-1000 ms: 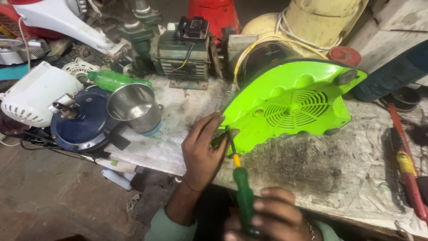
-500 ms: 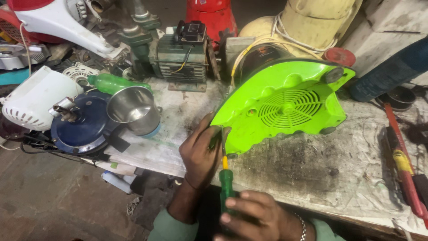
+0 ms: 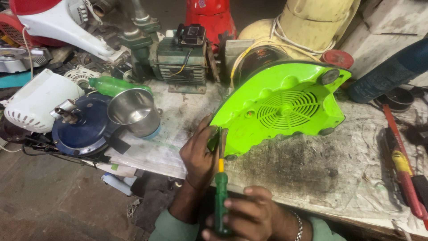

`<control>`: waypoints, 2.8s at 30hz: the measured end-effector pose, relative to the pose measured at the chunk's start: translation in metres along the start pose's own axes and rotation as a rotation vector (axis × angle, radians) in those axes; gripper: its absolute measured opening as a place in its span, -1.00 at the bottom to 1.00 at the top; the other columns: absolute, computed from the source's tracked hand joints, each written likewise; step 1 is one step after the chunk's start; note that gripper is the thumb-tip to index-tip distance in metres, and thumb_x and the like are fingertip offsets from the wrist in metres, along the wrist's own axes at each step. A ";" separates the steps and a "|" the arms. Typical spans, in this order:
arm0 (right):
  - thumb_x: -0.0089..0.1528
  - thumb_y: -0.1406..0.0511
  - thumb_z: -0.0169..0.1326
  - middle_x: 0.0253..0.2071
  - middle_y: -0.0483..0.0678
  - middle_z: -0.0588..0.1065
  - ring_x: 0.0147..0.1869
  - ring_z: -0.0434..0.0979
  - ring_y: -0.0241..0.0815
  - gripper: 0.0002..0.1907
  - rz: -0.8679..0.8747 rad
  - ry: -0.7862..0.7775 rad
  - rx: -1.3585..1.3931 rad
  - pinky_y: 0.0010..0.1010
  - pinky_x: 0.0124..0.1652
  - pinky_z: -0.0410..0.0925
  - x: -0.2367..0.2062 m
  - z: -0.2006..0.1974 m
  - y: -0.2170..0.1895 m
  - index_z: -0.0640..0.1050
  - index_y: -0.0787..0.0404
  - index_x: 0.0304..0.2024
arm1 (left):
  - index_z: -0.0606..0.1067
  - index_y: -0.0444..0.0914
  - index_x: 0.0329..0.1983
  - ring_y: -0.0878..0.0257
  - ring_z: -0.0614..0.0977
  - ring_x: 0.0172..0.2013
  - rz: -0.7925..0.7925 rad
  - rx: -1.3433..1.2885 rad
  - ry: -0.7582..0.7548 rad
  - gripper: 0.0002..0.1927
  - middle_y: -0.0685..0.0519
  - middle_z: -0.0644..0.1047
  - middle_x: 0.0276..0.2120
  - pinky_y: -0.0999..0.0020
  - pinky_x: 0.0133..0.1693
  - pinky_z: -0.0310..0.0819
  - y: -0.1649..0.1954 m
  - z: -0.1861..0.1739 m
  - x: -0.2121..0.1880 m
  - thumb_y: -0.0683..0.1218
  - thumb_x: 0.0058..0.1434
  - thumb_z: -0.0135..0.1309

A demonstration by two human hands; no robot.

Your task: The person uses a screwdriver to unscrew screws from the green plastic base housing of a mixer-grinder appliance, working around its underside one screw at a time. They then lift the housing off the motor unit and set it aside, exposing the internal motor and wiring.

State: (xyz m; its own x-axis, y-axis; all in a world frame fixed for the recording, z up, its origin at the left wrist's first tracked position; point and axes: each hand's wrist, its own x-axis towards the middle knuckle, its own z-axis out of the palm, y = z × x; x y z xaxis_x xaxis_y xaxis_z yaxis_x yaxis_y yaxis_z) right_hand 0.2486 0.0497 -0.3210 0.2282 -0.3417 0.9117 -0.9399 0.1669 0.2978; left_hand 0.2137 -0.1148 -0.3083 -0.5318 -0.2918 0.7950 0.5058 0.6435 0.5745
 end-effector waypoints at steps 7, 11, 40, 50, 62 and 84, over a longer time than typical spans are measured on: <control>0.37 0.10 0.29 0.14 -0.16 0.36 0.32 0.40 -0.06 -0.62 -0.055 -0.107 0.025 -0.03 0.37 0.24 -0.004 -0.006 -0.001 0.54 -0.31 0.23 | 0.55 -0.40 -0.13 0.02 0.77 -0.16 0.079 0.020 0.039 -0.82 -0.31 0.60 0.03 0.32 -0.22 0.73 0.007 -0.003 -0.004 -0.18 0.30 0.24; 0.27 0.14 0.37 0.10 -0.17 0.38 0.30 0.45 -0.09 -0.59 -0.035 -0.006 -0.038 -0.13 0.32 0.33 -0.002 -0.022 -0.005 0.57 -0.32 0.14 | 0.57 -0.39 -0.15 0.09 0.78 -0.23 0.046 -0.013 0.028 -0.83 -0.32 0.61 0.03 0.39 -0.29 0.73 0.012 0.003 -0.005 -0.20 0.27 0.26; 0.20 -0.03 0.30 0.09 0.04 0.41 0.23 0.45 0.16 -0.54 0.076 -0.061 0.242 0.27 0.18 0.32 0.038 -0.039 -0.025 0.55 -0.06 0.07 | 0.54 -0.41 -0.13 0.07 0.77 -0.23 0.085 0.056 0.061 -0.79 -0.32 0.61 0.03 0.37 -0.28 0.69 0.063 -0.029 0.009 -0.21 0.26 0.30; 0.26 0.23 0.32 0.06 0.03 0.26 0.24 0.36 0.14 -0.33 0.082 -0.061 0.095 0.41 0.29 0.24 0.030 -0.022 -0.025 0.24 -0.20 0.29 | 0.50 -0.47 0.00 -0.03 0.75 -0.06 0.041 0.013 0.053 -0.62 -0.31 0.62 -0.03 0.26 -0.10 0.74 0.053 -0.046 0.018 -0.19 0.22 0.35; 0.30 -0.05 -0.08 0.14 0.11 0.30 0.33 0.43 0.32 -0.50 0.417 -0.078 0.394 0.51 0.29 0.18 0.076 0.004 -0.005 0.30 -0.21 0.28 | 0.54 -0.44 0.03 -0.01 0.74 -0.05 0.087 0.112 -0.002 -0.63 -0.24 0.61 0.03 0.29 -0.07 0.70 0.041 -0.063 0.055 -0.26 0.19 0.35; 0.11 0.46 0.18 0.23 0.22 0.28 0.34 0.37 0.50 -0.25 0.364 -0.140 0.458 0.63 0.25 0.31 0.117 -0.047 -0.009 0.20 -0.07 0.28 | 0.56 -0.41 0.00 0.05 0.75 -0.07 0.031 0.081 -0.035 -0.68 -0.19 0.63 0.03 0.33 -0.10 0.71 0.078 -0.066 0.072 -0.28 0.18 0.31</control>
State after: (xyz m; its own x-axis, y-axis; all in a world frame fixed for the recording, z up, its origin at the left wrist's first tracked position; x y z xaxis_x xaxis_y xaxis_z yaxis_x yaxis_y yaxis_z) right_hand 0.2961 0.0519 -0.2041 -0.1349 -0.4612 0.8770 -0.9722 -0.1092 -0.2069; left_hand 0.2599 -0.1324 -0.1936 -0.5405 -0.2469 0.8043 0.4666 0.7076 0.5307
